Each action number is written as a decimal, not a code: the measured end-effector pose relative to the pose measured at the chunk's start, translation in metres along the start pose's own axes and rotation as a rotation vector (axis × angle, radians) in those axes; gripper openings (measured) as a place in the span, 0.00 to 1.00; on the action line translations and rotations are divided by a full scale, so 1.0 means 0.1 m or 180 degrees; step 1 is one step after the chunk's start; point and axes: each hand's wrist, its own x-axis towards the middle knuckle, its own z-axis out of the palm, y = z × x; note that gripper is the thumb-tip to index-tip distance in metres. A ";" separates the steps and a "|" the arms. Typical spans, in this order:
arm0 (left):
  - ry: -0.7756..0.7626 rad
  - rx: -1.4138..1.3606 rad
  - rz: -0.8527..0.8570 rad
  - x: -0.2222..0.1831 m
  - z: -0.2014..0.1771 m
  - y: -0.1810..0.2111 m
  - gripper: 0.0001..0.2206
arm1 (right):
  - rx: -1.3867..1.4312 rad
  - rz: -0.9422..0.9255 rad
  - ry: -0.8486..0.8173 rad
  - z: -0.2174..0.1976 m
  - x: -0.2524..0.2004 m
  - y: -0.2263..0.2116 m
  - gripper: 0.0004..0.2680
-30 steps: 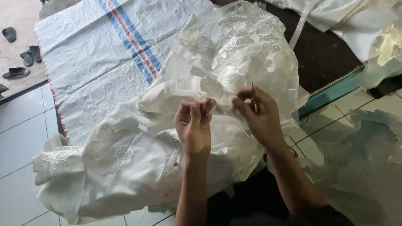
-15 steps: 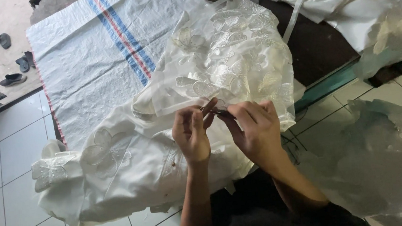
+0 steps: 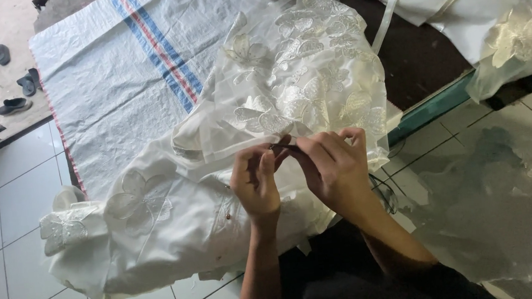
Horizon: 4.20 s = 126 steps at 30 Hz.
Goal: Trimming loose threads from a white lacy garment using manual thread snips.
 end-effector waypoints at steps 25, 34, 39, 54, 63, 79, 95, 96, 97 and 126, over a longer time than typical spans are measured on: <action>0.0004 -0.0774 -0.0466 -0.32 -0.88 -0.32 0.06 | 0.2671 0.0839 -0.0910 0.48 -0.36 0.20 0.03; 0.0069 0.0031 -0.1108 -0.65 -1.22 0.01 0.37 | 0.2512 0.0081 -0.1496 0.54 -0.90 0.07 0.10; 0.0835 0.1116 -0.0459 -0.45 -0.98 0.22 0.04 | 0.2284 0.0141 -0.1701 0.54 -0.98 0.02 0.09; 0.0629 0.0287 -0.0700 -0.57 -0.67 -0.10 0.27 | 0.2318 0.1025 -0.1174 0.54 -1.25 0.00 0.05; 0.0958 0.1132 -0.0216 -0.39 -0.70 0.06 0.06 | 0.2330 0.0777 -0.1173 0.50 -1.28 -0.05 0.05; 0.0897 0.0484 -0.0466 -0.44 -0.65 -0.03 0.04 | 0.2364 0.0984 -0.1108 0.40 -1.23 -0.08 0.05; -0.1653 0.1044 0.0574 -0.65 -0.15 0.19 0.04 | 0.4082 0.1819 -0.1145 0.15 -1.15 0.57 0.30; -0.2085 0.0983 0.0691 -0.66 -0.18 0.17 0.05 | 0.3374 0.1460 -0.1173 0.04 -0.94 0.50 0.25; -0.2092 0.0975 0.0698 -0.60 -0.21 0.18 0.05 | 0.3365 0.1458 -0.1165 0.05 -1.04 0.62 0.25; -0.2220 0.4946 -0.0023 2.82 -0.47 -3.37 0.22 | 0.1161 0.3009 0.1425 -1.30 -1.83 1.84 0.10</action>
